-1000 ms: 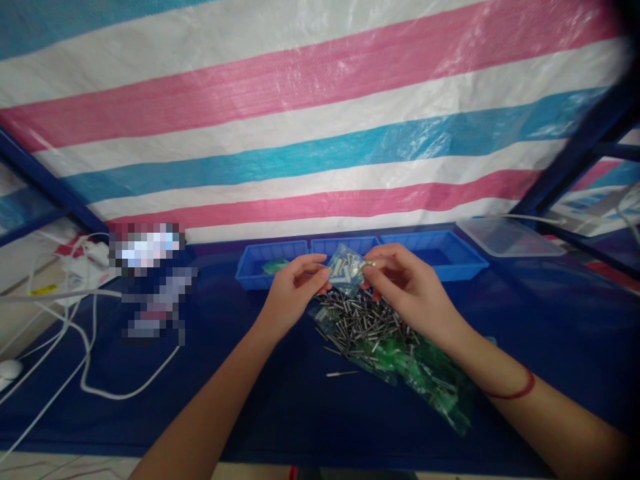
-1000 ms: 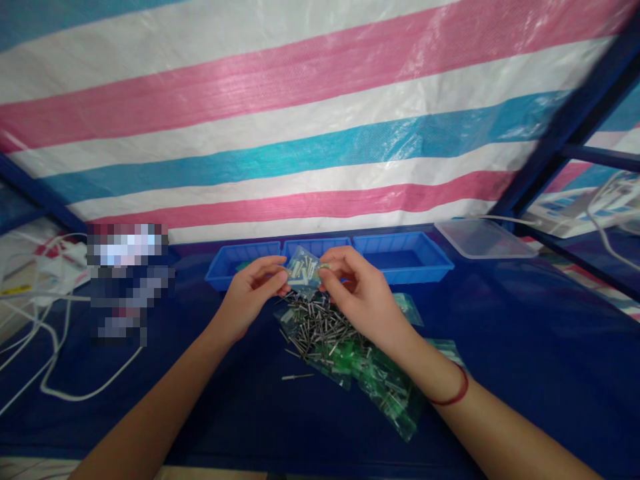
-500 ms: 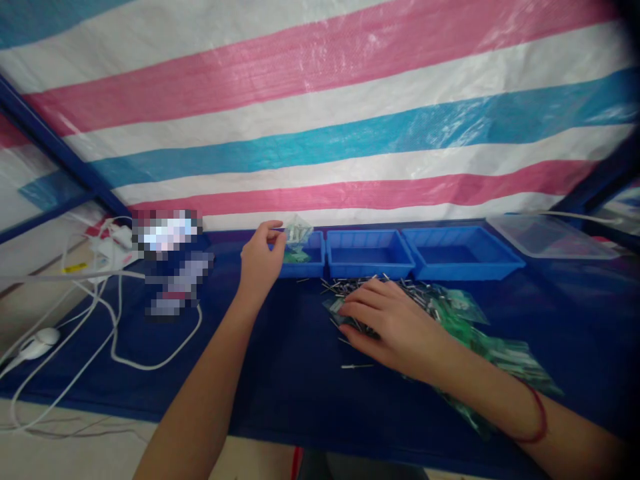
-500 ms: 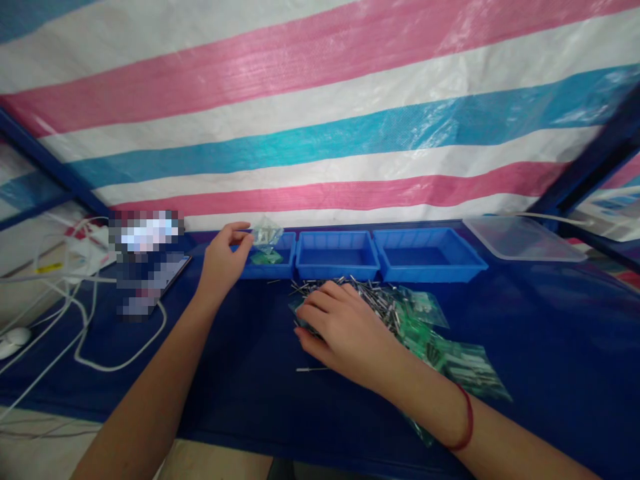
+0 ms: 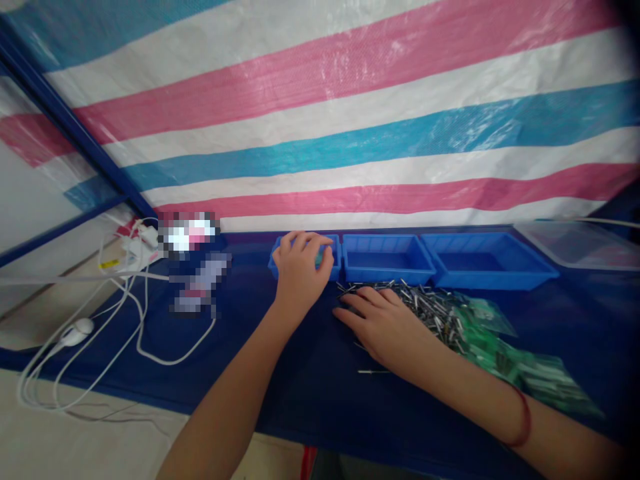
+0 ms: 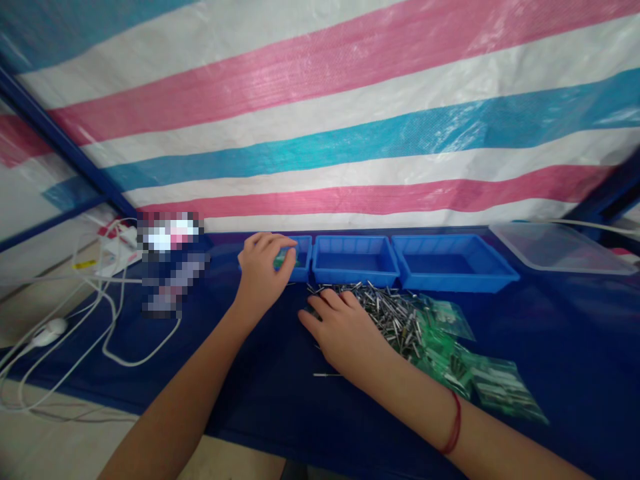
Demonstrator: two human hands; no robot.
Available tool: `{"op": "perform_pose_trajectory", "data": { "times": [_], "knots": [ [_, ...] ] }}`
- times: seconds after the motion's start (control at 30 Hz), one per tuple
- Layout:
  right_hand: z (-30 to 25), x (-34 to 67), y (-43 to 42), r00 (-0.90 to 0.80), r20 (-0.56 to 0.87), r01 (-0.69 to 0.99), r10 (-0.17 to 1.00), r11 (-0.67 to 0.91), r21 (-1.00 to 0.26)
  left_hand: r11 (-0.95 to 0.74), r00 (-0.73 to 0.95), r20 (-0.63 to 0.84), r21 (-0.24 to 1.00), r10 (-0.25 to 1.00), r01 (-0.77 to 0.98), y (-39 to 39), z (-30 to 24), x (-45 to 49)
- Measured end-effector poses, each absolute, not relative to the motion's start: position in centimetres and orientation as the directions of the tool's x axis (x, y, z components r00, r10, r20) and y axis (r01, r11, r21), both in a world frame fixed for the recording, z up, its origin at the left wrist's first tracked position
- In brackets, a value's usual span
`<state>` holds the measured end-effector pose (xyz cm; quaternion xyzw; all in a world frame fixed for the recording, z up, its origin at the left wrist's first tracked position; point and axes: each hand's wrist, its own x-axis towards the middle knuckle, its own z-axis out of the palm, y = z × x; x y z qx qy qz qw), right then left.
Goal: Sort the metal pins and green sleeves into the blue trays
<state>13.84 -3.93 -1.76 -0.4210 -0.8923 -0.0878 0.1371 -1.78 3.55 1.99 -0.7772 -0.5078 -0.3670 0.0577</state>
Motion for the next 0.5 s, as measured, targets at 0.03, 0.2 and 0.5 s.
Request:
{"op": "perform_pose_trajectory", "data": {
  "times": [0.03,0.2,0.5],
  "knots": [
    [-1.8,13.8,-3.9,-0.613,0.318,0.771,0.723,0.636,0.040,-0.491,0.227,0.629,0.282,0.743,0.825,3.2,2.0,-1.6],
    [-2.1,13.9,-3.4,-0.627,0.325,0.755,0.708,0.655,0.029,-0.531,0.268,0.617,0.291,0.740,0.796,2.6,2.0,-1.0],
    [-1.8,13.9,-2.7,-0.631,0.294,0.750,0.718,0.661,-0.002,-0.564,0.331,0.571,0.296,0.751,0.771,2.5,1.6,-0.7]
  ]
}}
